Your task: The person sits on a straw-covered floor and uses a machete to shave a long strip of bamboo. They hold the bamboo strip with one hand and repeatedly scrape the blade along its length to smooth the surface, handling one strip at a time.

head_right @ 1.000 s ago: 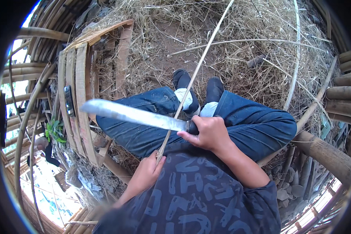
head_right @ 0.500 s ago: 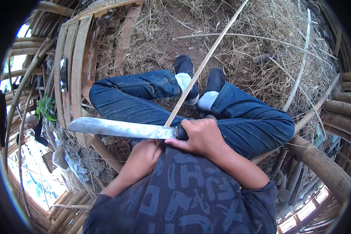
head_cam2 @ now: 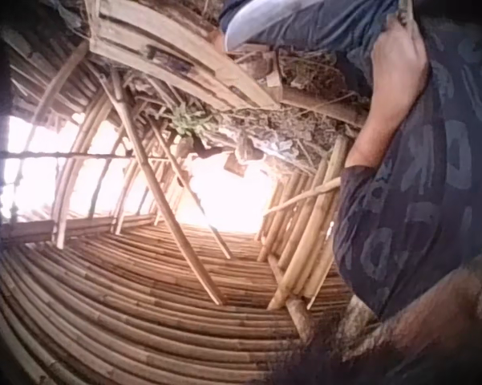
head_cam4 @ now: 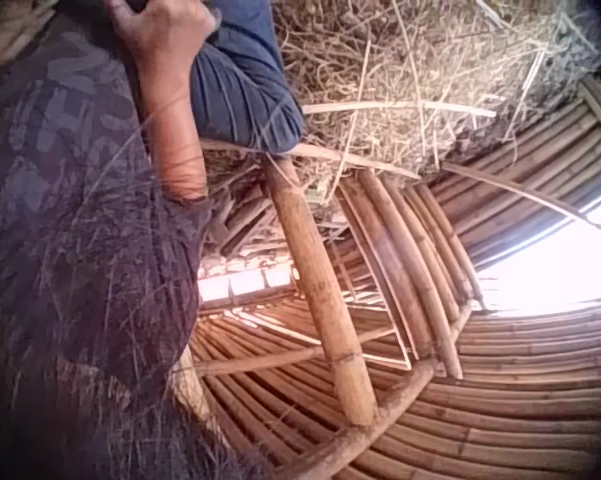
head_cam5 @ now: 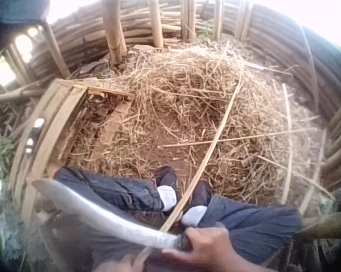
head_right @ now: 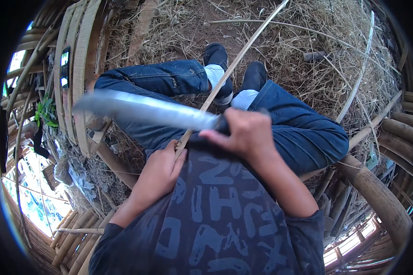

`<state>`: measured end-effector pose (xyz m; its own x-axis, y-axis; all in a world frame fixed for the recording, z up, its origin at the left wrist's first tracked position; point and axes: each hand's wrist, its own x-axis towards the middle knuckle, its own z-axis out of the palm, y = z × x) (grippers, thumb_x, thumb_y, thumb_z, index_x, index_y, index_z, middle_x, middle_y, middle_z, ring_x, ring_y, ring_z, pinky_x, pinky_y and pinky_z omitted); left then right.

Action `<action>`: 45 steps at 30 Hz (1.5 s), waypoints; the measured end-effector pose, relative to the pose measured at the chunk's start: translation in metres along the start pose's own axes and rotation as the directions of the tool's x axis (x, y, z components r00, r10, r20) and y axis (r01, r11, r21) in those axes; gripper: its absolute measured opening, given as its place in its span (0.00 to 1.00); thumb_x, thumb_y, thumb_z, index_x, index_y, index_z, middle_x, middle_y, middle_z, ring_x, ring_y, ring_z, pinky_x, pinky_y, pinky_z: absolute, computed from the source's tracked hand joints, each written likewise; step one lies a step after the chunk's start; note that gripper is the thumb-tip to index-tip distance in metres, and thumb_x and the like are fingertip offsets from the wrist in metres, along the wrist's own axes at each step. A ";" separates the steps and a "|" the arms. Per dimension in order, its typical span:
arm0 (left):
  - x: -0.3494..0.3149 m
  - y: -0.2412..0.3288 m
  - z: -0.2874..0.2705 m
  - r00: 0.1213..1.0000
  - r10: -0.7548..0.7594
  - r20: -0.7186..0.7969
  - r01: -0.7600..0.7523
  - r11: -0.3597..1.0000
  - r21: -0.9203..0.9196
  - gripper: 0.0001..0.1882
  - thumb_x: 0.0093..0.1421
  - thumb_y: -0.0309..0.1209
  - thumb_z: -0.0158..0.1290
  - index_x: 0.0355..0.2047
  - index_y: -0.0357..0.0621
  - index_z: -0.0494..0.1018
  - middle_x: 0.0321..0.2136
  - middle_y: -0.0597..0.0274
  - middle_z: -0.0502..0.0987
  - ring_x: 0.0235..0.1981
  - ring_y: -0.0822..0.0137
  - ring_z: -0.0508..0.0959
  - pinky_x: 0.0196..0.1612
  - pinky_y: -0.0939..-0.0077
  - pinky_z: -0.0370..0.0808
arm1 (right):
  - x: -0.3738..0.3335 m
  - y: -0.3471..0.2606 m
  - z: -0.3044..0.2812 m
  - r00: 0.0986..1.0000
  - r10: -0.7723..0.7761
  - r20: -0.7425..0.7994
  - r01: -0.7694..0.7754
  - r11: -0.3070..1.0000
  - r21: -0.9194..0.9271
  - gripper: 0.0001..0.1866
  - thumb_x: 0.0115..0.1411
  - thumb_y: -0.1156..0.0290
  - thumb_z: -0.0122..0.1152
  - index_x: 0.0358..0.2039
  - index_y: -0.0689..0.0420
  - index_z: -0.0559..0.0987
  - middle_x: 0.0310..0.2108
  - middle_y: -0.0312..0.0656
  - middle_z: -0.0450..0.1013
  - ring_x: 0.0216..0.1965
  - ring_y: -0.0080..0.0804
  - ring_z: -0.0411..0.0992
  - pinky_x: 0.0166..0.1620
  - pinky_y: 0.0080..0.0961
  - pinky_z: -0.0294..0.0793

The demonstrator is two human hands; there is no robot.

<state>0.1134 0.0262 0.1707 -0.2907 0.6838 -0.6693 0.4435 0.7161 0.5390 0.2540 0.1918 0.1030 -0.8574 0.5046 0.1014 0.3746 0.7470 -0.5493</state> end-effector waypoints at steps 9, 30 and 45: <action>0.004 0.007 0.001 0.999 0.014 0.036 -0.012 0.999 -0.053 0.16 0.65 0.33 0.44 0.36 0.26 0.67 0.22 0.33 0.72 0.29 0.36 0.74 0.33 0.50 0.68 | 0.020 0.108 -0.031 0.839 0.538 -0.080 -0.541 0.840 -0.037 0.34 0.57 0.38 0.54 0.20 0.61 0.77 0.15 0.52 0.71 0.22 0.53 0.73 0.27 0.42 0.70; 0.010 0.005 0.002 0.999 -0.039 0.034 0.041 0.997 -0.068 0.14 0.65 0.33 0.43 0.38 0.31 0.68 0.24 0.35 0.72 0.30 0.34 0.72 0.33 0.50 0.67 | 0.014 0.058 -0.008 0.968 0.249 0.002 -0.249 0.968 -0.033 0.32 0.49 0.37 0.62 0.17 0.58 0.74 0.12 0.46 0.69 0.17 0.45 0.72 0.23 0.35 0.71; 0.015 -0.003 -0.004 1.000 -0.017 0.012 0.019 0.987 -0.159 0.15 0.65 0.33 0.44 0.38 0.28 0.68 0.23 0.34 0.72 0.29 0.35 0.73 0.32 0.51 0.68 | 0.028 0.049 -0.005 0.979 0.205 -0.008 -0.205 0.973 -0.105 0.31 0.49 0.37 0.63 0.21 0.59 0.76 0.10 0.45 0.68 0.15 0.44 0.72 0.21 0.36 0.70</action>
<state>0.1044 0.0353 0.1611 -0.2884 0.6697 -0.6843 0.2978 0.7420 0.6006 0.2501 0.2445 0.0832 -0.7594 0.6506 -0.0072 0.5773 0.6687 -0.4686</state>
